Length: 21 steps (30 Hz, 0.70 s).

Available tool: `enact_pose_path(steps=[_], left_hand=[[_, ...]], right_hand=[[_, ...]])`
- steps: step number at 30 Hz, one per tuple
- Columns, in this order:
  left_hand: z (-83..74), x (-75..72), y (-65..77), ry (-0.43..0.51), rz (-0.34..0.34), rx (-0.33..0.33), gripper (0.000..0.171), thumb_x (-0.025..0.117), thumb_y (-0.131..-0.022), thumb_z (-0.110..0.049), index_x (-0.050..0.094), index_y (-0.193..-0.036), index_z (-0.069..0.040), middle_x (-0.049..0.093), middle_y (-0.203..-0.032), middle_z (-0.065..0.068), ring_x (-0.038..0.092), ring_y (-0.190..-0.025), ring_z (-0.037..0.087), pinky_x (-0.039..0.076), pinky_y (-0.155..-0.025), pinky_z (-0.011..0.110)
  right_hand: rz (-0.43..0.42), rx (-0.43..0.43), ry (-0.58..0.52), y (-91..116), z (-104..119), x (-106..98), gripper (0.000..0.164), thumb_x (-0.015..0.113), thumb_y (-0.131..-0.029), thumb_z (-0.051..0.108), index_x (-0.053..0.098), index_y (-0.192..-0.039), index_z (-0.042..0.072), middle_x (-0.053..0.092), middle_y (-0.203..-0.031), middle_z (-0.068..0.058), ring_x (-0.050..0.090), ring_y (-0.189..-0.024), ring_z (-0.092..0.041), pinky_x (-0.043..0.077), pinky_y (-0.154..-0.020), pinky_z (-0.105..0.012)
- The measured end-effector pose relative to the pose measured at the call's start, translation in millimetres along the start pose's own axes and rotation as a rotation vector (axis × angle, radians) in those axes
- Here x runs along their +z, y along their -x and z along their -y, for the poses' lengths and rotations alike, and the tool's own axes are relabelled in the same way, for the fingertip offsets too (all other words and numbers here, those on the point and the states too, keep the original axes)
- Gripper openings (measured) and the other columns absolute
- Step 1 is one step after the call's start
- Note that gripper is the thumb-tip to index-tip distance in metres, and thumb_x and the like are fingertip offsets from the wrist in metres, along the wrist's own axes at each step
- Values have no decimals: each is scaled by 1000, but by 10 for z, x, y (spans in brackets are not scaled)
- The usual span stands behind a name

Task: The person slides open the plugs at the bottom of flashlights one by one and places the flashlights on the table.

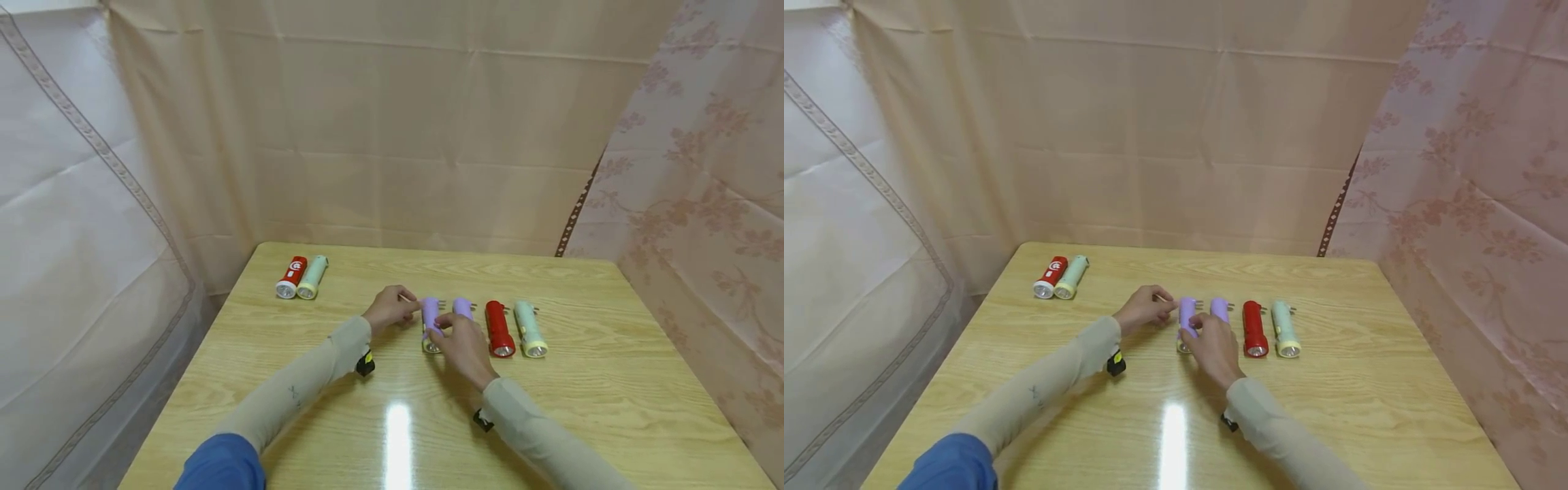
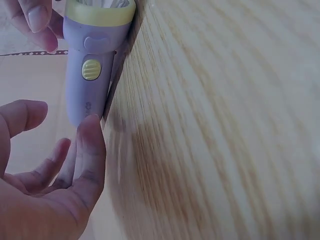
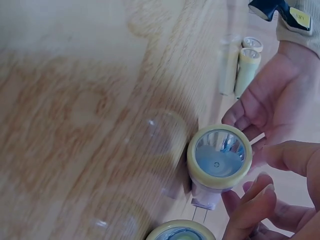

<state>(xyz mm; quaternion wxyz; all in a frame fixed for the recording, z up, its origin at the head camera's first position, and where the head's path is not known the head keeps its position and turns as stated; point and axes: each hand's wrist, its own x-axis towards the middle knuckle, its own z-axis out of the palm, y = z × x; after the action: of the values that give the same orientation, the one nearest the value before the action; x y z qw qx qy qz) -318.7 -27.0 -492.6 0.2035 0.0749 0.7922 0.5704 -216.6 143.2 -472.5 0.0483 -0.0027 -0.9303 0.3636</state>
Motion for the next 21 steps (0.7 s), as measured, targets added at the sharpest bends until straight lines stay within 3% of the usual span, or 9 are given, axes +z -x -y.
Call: enact_pose_path(steps=[5,13,21], left_hand=[[33,-62,120,-14,44,46,25,69,-89,-29,61,-102,-10,64,-100,17,65,-84,30,57,-71,37],[83,-154,380,-45,121,112,26,64,-91,-36,63,-102,-13,63,-104,17,64,-87,32,57,-73,41],[127,-269,653,-79,160,181,24,62,-93,-37,63,-102,-14,63,-104,19,63,-88,34,57,-72,42]], right_hand=[[-11,-19,-1,29,5,-16,33,71,-85,33,70,-107,9,69,-100,-1,49,-58,-14,39,-46,-27],[-35,-52,4,146,23,-48,35,69,-86,36,70,-107,8,64,-103,-5,58,-93,-24,45,-71,-33],[-24,-77,-55,242,53,-53,29,69,-86,35,70,-105,13,64,-98,-2,54,-71,-14,46,-59,-29]])
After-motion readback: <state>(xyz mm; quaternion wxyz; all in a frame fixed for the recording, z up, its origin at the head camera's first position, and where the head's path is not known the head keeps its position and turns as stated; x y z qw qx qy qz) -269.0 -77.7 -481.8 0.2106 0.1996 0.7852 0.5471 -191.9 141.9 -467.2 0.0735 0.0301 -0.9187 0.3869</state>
